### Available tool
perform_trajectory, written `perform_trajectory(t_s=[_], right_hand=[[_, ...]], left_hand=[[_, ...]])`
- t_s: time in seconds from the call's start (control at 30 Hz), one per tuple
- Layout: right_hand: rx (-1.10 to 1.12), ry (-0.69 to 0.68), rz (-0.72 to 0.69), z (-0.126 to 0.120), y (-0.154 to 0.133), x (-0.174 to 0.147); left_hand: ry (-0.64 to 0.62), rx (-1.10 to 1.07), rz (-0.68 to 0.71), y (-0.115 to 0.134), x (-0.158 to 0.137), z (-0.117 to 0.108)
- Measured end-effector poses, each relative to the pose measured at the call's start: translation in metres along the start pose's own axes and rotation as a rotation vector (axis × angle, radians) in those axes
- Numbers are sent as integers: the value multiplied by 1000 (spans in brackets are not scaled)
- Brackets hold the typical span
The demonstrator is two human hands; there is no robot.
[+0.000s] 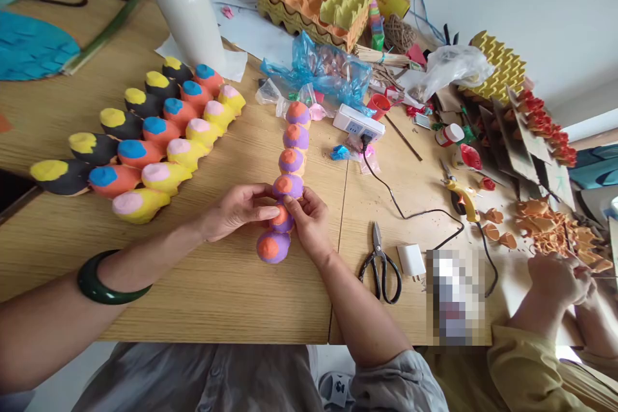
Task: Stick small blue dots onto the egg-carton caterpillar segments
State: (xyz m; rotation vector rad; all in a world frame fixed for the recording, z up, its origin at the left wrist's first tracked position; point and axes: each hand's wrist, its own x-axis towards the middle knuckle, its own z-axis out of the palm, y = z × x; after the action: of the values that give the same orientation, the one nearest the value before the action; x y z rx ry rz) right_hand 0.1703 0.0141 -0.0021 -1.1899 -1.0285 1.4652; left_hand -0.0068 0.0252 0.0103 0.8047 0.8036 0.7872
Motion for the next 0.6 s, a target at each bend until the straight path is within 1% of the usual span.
perform_trajectory(t_s=[0.2,0.37,0.6], right_hand=[[2,30,55,2,-1,-7],[27,45,80,7,-6,-11],[72,40,118,10,-11,-13]], left_hand=[[56,-5,-21,1,-5,5],[63,-8,-56,-2,-7,4],[70,-2,-38,-2,-9,7]])
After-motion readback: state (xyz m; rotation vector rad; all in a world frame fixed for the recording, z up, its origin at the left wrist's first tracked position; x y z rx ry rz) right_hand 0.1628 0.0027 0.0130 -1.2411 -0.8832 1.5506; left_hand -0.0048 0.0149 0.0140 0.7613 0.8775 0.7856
